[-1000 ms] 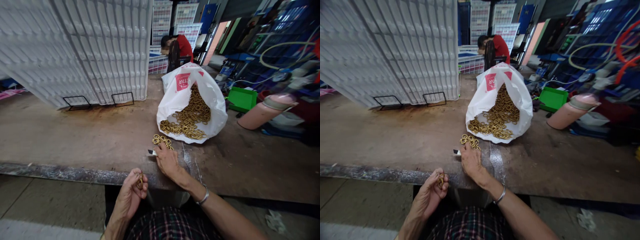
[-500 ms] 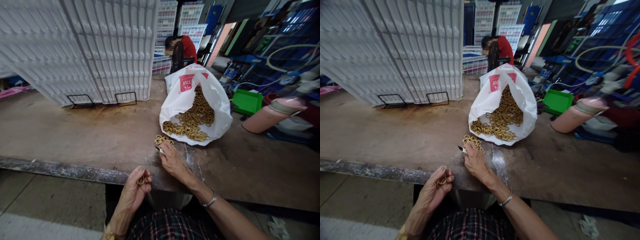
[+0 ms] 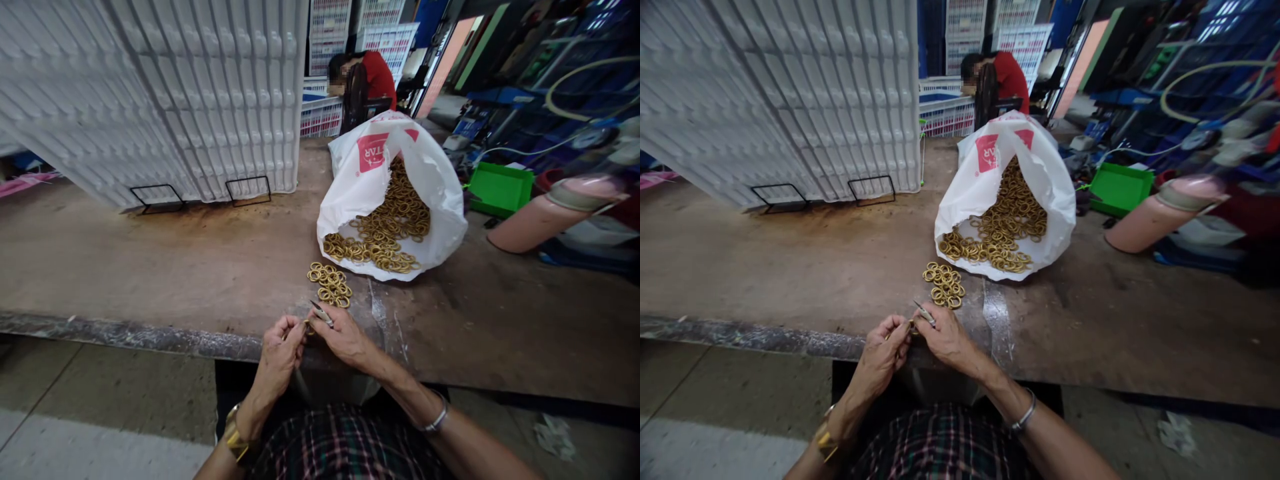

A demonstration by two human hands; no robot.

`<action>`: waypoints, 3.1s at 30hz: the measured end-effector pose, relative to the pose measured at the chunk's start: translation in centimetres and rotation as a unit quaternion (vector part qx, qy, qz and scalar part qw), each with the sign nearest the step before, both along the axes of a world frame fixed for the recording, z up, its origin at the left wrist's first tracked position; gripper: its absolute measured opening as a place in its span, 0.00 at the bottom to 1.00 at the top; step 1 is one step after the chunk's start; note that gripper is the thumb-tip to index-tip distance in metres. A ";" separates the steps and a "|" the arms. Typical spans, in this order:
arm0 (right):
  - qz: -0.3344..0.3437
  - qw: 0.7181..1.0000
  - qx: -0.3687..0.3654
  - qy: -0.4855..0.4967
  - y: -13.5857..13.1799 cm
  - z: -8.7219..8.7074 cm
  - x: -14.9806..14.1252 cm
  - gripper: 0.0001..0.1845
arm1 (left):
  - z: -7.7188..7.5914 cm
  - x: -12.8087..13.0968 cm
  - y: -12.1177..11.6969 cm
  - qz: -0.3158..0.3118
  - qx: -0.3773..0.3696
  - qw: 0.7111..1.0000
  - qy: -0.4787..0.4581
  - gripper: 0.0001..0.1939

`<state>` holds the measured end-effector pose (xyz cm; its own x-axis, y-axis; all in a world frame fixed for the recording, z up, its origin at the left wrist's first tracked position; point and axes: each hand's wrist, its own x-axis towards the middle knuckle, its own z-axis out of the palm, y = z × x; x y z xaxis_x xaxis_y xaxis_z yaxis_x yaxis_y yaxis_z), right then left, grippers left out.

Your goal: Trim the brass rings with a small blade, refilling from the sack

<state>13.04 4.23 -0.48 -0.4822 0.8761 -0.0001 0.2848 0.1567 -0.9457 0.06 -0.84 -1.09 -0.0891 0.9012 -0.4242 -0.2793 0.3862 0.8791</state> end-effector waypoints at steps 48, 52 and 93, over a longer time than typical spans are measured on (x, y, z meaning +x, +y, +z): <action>-0.048 0.997 -0.061 0.024 -0.2 -0.5 -0.6 0.11 | 0.1 -0.3 -1.0 -0.059 0.045 0.995 -0.070 0.14; -0.062 0.990 0.074 -0.102 -0.5 -1.0 0.0 0.10 | 0.1 -0.4 -1.0 -0.041 0.043 0.995 -0.083 0.14; -0.068 0.862 0.203 -0.460 2.1 0.3 1.0 0.12 | 1.0 -1.1 -1.4 0.031 -0.023 0.957 -0.288 0.11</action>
